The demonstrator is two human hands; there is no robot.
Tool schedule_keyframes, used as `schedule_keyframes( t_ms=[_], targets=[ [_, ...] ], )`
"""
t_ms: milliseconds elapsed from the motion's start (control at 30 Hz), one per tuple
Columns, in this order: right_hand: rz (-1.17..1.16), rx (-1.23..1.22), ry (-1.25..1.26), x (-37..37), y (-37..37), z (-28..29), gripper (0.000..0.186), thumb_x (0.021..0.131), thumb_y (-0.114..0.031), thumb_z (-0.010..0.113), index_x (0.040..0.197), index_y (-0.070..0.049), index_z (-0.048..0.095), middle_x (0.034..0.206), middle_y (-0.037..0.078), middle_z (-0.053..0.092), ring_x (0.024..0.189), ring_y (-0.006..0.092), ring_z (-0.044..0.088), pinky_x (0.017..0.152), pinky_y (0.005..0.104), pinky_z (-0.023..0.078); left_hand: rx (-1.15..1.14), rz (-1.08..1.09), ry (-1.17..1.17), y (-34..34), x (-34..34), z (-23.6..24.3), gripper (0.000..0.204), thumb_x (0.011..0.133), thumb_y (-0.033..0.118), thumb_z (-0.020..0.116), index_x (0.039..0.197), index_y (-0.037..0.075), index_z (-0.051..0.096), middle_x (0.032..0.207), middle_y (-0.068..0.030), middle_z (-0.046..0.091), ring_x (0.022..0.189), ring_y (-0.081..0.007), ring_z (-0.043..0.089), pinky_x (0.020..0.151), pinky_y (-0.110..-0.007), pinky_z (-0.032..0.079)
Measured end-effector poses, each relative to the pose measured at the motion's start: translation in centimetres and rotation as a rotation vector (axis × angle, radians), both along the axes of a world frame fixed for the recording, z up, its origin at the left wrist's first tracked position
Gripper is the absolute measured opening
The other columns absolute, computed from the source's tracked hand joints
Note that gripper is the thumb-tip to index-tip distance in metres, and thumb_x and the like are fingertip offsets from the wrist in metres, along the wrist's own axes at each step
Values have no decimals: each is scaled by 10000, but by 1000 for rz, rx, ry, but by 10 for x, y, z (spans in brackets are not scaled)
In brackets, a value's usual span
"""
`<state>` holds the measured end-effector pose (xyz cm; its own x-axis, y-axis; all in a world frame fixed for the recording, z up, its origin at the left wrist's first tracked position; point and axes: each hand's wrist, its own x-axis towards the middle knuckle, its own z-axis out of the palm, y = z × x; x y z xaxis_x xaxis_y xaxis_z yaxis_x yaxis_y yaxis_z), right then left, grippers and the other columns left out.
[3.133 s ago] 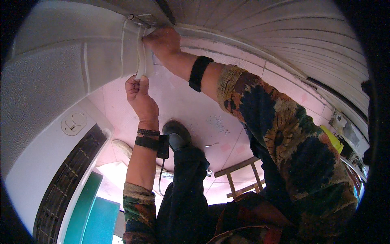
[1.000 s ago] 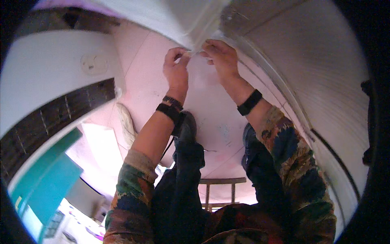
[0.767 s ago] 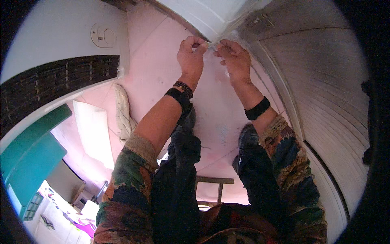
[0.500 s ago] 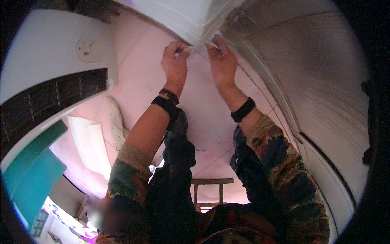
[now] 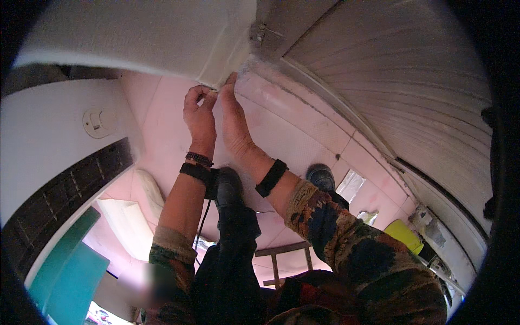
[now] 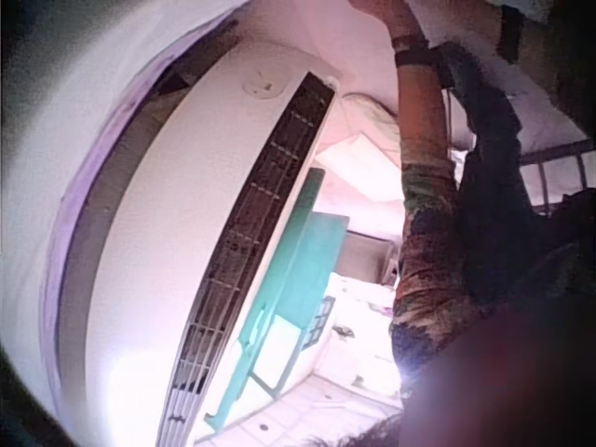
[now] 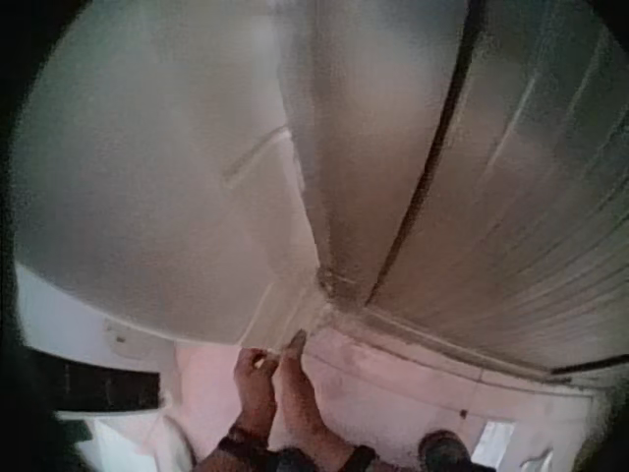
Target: The person cuts a piece of white foam with scissors, folds it, and presses it into a gap between a wall and a ceiling panel. They repeat this process with additional foam pieces to seal the gap along the ceiling edge.
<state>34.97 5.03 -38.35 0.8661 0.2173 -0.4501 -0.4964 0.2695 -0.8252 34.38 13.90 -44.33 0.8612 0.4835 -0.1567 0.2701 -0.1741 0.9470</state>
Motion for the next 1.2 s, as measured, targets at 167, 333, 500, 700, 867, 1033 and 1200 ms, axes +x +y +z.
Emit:
schedule_keyframes(
  t_ms=[167,333,500,700,867,1033,1200],
  targets=[
    [51,37,162,11,-11,0,978,906,-751,256,1525,-13,87,1579,196,123,1464,256,101,1174,330,93,36,-13,6,0,2,3,70,844,7,624,871,10,559,861,-28,587,846,-139,529,804,-284,440],
    [-19,6,24,15,-10,-13,908,941,-702,248,1528,-26,94,1581,171,143,1460,254,127,1172,327,117,-41,-11,44,0,1,6,90,834,24,668,885,21,594,881,-20,595,866,-134,538,834,-276,439],
    [-39,-93,-175,30,-13,-27,852,972,-648,230,1530,-37,28,1593,140,113,1463,234,113,1174,323,116,-33,-36,-7,-1,1,3,103,859,29,620,819,37,525,805,1,536,782,-114,464,756,-264,401],
    [-71,-210,-261,53,-16,-32,836,977,-629,215,1523,-38,-14,1569,221,151,1409,349,291,1114,337,301,-8,-21,50,4,0,-3,116,834,35,685,906,16,596,896,-29,608,865,-141,542,831,-281,439],
    [-35,-148,-161,55,-24,-22,842,963,-657,221,1530,-70,17,1531,214,266,1367,338,336,1096,363,298,-37,-22,47,3,-1,-3,117,839,39,685,927,10,614,919,-34,623,878,-145,548,841,-289,443],
    [-20,-156,-126,59,-32,-10,873,949,-692,229,1521,-38,151,1549,158,254,1435,246,204,1162,339,157,-129,-17,33,2,-1,-1,119,839,28,680,936,9,615,925,-34,621,899,-151,550,850,-293,443],
    [13,-77,-154,63,-45,-14,818,976,-644,236,1514,-30,186,1550,137,262,1436,230,206,1162,342,164,-143,-10,49,2,-1,-1,131,840,27,679,953,14,613,946,-31,614,922,-151,546,866,-291,438]
  ],
)
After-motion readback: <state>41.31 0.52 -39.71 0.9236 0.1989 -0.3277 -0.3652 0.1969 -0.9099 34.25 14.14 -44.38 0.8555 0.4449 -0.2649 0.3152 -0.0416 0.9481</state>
